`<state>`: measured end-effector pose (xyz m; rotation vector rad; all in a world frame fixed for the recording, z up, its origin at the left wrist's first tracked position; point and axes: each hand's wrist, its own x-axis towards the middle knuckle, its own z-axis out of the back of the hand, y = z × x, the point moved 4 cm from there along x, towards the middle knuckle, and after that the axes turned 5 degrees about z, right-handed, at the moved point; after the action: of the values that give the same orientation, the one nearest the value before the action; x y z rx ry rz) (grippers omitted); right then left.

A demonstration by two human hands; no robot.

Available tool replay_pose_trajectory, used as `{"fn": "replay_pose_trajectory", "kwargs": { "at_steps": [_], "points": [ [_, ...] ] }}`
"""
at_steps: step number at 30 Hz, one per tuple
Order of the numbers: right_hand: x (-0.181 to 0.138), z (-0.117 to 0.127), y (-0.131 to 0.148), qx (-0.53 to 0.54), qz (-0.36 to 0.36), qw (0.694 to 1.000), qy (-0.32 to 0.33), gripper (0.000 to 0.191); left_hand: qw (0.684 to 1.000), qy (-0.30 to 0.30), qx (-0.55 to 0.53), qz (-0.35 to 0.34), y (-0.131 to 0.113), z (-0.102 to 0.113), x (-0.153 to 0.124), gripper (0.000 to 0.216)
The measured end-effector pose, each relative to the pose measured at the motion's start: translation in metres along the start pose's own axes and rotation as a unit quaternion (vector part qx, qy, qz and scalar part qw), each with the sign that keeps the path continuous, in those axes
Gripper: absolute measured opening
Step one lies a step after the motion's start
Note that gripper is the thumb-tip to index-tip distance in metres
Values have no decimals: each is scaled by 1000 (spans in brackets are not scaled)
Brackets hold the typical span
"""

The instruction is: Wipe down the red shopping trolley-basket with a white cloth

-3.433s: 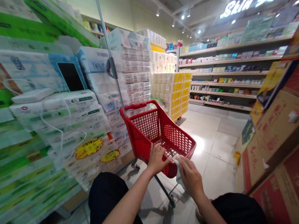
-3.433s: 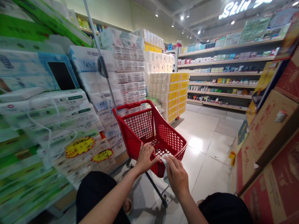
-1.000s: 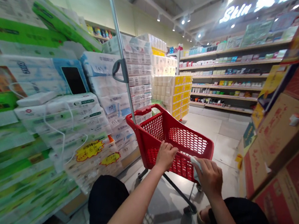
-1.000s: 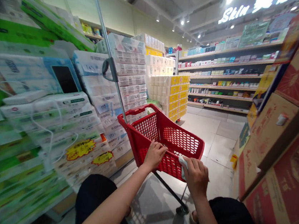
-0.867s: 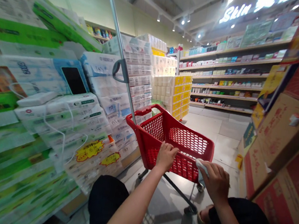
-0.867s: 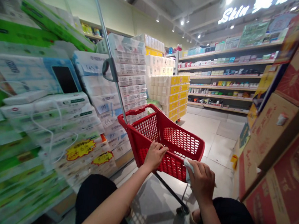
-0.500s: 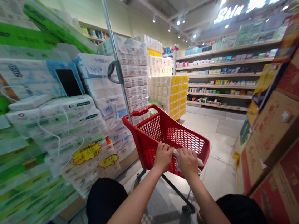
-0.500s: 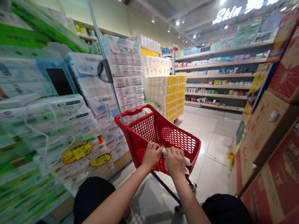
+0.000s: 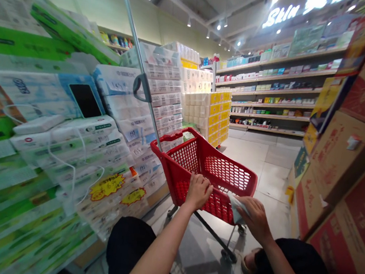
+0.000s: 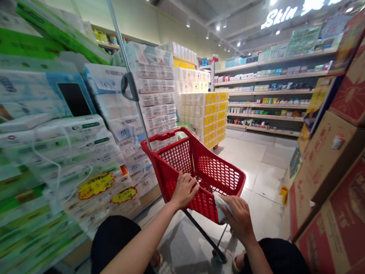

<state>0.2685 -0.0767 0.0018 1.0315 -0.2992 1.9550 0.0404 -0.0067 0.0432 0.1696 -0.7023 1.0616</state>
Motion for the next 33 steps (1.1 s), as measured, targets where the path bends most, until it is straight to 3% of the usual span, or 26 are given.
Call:
{"fn": "replay_pose_trajectory", "kwargs": {
  "at_steps": [7,16,19,27,30,33],
  "points": [
    [4,-4,-27,108,-21,994,-4,27,1000,21,-19,0,7,-5,-2,16],
    [23,14,-74,34,-84,994,-56,30,999,34,-10,2,12,-6,-1,15],
    [20,10,-53,27,-59,998,-23,28,999,32,0,8,17,-7,-1,16],
    [8,-22,49,-23,-16,1000,-8,22,997,45,-1,64,48,3,7,35],
    [15,-29,64,-18,22,999,22,23,996,49,-14,74,33,9,0,41],
    [24,-28,66,-13,54,996,66,22,997,59,-37,12,-7,10,-16,37]
  ]
}}
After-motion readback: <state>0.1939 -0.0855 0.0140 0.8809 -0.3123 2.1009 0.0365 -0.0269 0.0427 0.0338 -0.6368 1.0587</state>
